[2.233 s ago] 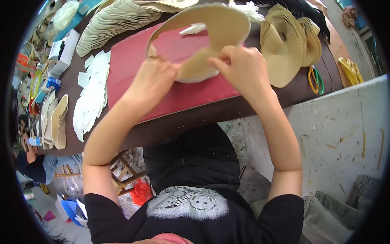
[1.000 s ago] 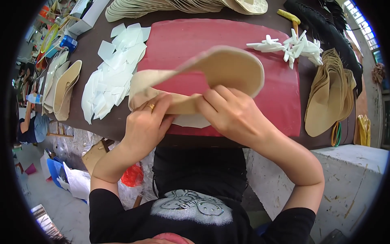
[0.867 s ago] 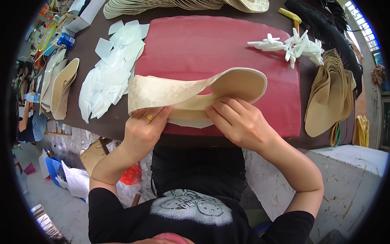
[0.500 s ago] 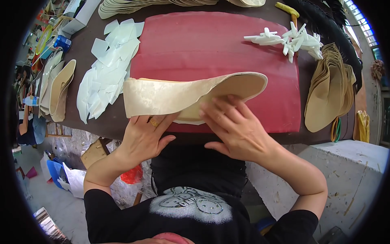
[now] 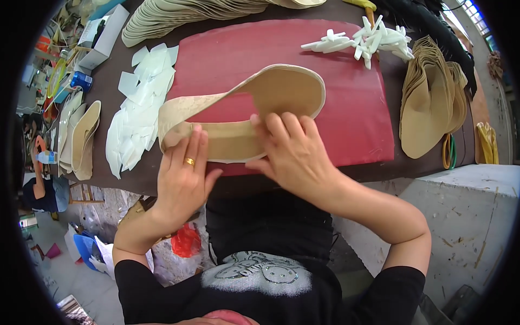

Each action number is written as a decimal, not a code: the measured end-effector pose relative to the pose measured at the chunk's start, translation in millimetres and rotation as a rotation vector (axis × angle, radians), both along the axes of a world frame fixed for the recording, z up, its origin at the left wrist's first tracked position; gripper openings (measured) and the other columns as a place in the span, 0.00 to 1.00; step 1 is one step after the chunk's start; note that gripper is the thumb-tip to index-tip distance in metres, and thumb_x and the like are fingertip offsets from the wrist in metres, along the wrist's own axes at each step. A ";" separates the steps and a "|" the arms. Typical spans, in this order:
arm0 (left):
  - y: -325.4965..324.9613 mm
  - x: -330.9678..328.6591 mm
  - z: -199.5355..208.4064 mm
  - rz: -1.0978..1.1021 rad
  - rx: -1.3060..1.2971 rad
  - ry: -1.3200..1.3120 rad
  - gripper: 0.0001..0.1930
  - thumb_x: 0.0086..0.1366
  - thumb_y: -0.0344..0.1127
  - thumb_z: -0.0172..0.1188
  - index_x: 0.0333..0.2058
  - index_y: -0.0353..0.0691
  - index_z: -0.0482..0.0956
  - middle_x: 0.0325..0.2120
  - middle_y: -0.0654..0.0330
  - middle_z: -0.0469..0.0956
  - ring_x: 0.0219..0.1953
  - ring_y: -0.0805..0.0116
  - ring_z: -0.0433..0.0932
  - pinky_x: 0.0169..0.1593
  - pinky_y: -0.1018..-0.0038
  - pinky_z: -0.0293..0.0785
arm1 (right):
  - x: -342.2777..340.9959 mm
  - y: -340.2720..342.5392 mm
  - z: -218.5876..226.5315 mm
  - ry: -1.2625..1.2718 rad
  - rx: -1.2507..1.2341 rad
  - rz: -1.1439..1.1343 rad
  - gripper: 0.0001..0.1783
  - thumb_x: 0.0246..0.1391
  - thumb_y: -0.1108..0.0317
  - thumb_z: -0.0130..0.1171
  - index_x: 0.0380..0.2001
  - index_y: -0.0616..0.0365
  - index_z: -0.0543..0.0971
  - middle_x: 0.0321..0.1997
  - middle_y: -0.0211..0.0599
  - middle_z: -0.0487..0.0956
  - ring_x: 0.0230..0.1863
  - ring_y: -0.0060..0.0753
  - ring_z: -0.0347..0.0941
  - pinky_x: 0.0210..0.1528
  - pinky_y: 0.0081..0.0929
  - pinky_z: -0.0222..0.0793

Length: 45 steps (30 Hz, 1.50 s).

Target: Assembling shoe uppers by applying lining and reinforcement materials.

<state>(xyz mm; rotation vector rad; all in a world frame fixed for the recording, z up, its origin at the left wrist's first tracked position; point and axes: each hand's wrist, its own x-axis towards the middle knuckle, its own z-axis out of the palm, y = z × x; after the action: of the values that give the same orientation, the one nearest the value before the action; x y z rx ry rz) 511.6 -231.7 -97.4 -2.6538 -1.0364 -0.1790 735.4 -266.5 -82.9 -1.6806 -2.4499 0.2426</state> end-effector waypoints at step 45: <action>4.2 -39.4 -6.4 -0.206 0.613 0.099 0.11 0.60 0.34 0.56 0.40 0.54 0.84 0.40 0.75 0.81 0.38 0.81 0.77 0.46 0.82 0.55 | -35.6 22.0 15.7 -0.285 0.268 0.403 0.17 0.45 0.72 0.57 0.40 0.65 0.77 0.40 0.42 0.72 0.36 0.38 0.66 0.49 0.37 0.64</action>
<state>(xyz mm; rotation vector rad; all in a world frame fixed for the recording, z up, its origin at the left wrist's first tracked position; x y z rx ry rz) 472.2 -227.5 -103.8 -2.1709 -0.5547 -0.3426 699.8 -244.5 -67.2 -1.1719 -2.8567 -0.2899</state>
